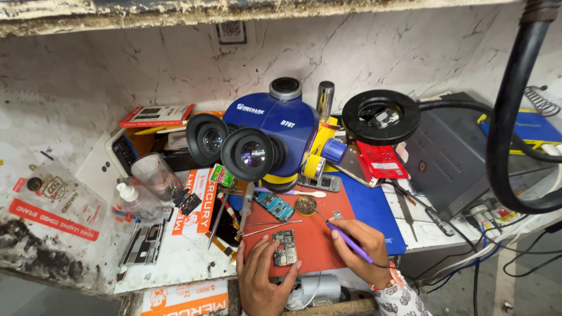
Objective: The person solders a small component on a mobile phone circuit board using a soldering iron and flux on a workbench.
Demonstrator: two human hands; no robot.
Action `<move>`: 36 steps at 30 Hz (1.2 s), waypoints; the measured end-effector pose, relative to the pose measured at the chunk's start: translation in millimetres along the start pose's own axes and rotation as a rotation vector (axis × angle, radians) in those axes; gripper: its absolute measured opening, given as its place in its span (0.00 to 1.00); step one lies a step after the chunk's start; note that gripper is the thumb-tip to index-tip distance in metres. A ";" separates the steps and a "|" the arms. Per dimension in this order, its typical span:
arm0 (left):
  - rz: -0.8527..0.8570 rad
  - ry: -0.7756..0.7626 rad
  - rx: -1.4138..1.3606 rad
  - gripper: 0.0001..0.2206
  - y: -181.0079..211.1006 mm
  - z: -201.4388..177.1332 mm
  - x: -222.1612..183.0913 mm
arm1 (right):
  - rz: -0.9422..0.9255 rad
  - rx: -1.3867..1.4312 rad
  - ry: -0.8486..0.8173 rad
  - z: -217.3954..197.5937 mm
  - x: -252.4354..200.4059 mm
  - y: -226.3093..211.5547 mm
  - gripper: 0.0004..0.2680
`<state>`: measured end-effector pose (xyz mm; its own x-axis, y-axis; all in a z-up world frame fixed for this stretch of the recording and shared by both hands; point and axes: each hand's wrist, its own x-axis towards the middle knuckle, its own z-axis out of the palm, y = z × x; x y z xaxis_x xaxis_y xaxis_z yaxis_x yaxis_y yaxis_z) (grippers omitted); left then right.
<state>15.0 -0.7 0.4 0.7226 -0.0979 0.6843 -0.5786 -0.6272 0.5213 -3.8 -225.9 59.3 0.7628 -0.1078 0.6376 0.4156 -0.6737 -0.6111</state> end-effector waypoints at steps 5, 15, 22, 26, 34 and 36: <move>0.056 0.000 0.006 0.26 -0.6 -1.3 2.5 | 0.030 0.020 0.004 -0.5 0.5 -1.3 0.07; 0.044 -0.039 0.003 0.25 12.0 -11.6 9.0 | -0.025 0.003 -0.004 -1.8 0.6 -2.9 0.07; 0.033 -0.042 0.043 0.25 20.2 -15.4 13.2 | -0.074 -0.058 -0.021 -0.7 -2.9 -11.1 0.08; 0.060 -0.041 0.051 0.26 21.0 -18.0 15.0 | -0.062 -0.013 -0.047 -1.0 -15.0 -22.5 0.10; 0.065 -0.076 0.076 0.26 24.5 -20.2 15.4 | 0.216 0.155 -0.163 -5.8 -28.4 -17.6 0.10; 0.057 -0.084 0.073 0.26 25.3 -20.5 15.0 | 0.214 0.169 -0.112 -2.0 -32.8 -18.2 0.10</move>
<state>3.5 -2.2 34.3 0.7204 -0.1975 0.6649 -0.5927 -0.6733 0.4421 -37.4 -211.6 50.4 0.8881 -0.1466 0.4356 0.3085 -0.5124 -0.8014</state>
